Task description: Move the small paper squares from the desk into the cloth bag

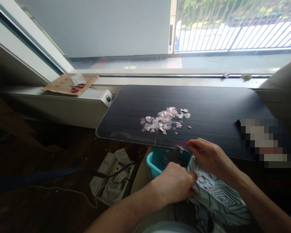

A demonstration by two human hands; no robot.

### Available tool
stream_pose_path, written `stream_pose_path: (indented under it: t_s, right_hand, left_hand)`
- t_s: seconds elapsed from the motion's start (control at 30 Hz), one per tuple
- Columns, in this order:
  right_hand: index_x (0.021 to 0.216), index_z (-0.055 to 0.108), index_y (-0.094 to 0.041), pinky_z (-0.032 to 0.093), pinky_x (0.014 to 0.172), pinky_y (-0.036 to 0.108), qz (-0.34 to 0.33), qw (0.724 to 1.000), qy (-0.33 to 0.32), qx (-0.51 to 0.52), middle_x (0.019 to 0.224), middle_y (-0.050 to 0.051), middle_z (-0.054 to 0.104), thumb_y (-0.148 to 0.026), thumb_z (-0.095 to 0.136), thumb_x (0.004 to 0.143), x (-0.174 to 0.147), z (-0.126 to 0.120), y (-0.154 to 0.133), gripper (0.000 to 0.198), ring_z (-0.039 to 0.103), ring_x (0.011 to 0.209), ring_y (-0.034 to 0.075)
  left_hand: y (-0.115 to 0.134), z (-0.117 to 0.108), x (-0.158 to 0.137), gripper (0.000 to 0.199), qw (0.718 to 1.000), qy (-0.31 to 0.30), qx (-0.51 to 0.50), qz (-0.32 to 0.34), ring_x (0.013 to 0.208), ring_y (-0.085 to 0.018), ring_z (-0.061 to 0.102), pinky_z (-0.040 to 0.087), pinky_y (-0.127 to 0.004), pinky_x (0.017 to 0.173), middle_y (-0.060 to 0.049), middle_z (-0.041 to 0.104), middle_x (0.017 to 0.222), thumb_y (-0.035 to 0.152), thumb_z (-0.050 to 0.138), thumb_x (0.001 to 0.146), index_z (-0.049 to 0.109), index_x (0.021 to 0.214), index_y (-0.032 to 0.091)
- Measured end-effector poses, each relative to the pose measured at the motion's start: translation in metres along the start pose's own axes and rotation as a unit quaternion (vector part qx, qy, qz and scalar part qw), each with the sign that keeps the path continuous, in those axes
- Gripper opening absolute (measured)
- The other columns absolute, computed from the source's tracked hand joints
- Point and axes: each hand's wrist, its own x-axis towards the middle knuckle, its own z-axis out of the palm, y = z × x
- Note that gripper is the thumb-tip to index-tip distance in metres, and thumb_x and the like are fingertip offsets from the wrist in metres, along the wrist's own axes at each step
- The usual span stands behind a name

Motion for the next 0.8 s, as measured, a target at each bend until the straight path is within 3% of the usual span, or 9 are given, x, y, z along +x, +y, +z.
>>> stream_pose_path:
  t_s: [0.13,0.3,0.47,0.67,0.8]
  right_hand:
    - [0.099,0.063,-0.021,0.045,0.068,0.027,0.018,0.999,0.024,-0.028,0.089,0.001,0.065,-0.023,0.052,0.088,0.004,-0.004,0.006,0.016,0.059,0.073,0.014]
    - [0.098,0.064,-0.021,0.045,0.067,0.024,-0.03,0.999,-0.032,-0.007,0.089,0.001,0.066,-0.02,0.049,0.09,0.006,0.001,-0.006,0.017,0.06,0.074,0.013]
    - [0.099,0.063,-0.02,0.045,0.067,0.026,-0.015,0.999,0.018,-0.047,0.089,0.002,0.067,-0.02,0.05,0.088,0.011,-0.003,-0.003,0.017,0.061,0.074,0.014]
    - [0.098,0.064,-0.02,0.047,0.065,0.025,-0.07,0.996,-0.057,-0.026,0.087,0.003,0.067,-0.02,0.045,0.091,0.009,-0.003,-0.008,0.021,0.061,0.073,0.014]
    - [0.097,0.065,-0.02,0.047,0.065,0.026,-0.059,0.997,-0.004,-0.055,0.087,0.004,0.068,-0.021,0.047,0.089,0.011,-0.009,-0.004,0.02,0.062,0.072,0.015]
  left_hand:
    - [0.001,0.002,-0.001,0.025,1.0,0.014,0.0,-0.001,0.072,-0.028,0.069,0.05,-0.034,0.062,-0.008,0.071,0.078,0.041,0.06,0.084,0.063,0.091,0.017]
    - [0.0,0.001,-0.002,0.026,1.0,0.004,-0.001,0.001,0.071,-0.028,0.069,0.051,-0.036,0.063,-0.008,0.071,0.077,0.042,0.058,0.086,0.063,0.092,0.017]
    - [-0.002,0.001,-0.004,0.026,1.0,0.01,0.001,-0.004,0.073,-0.028,0.069,0.051,-0.034,0.062,-0.008,0.071,0.079,0.042,0.059,0.084,0.062,0.092,0.017]
    - [-0.003,0.001,-0.005,0.028,1.0,-0.004,-0.012,-0.004,0.074,-0.028,0.069,0.051,-0.035,0.066,-0.008,0.071,0.079,0.043,0.058,0.085,0.063,0.095,0.017]
    - [-0.004,0.0,-0.007,0.026,1.0,0.005,-0.011,-0.009,0.074,-0.028,0.069,0.051,-0.034,0.065,-0.008,0.071,0.079,0.041,0.058,0.085,0.063,0.094,0.017]
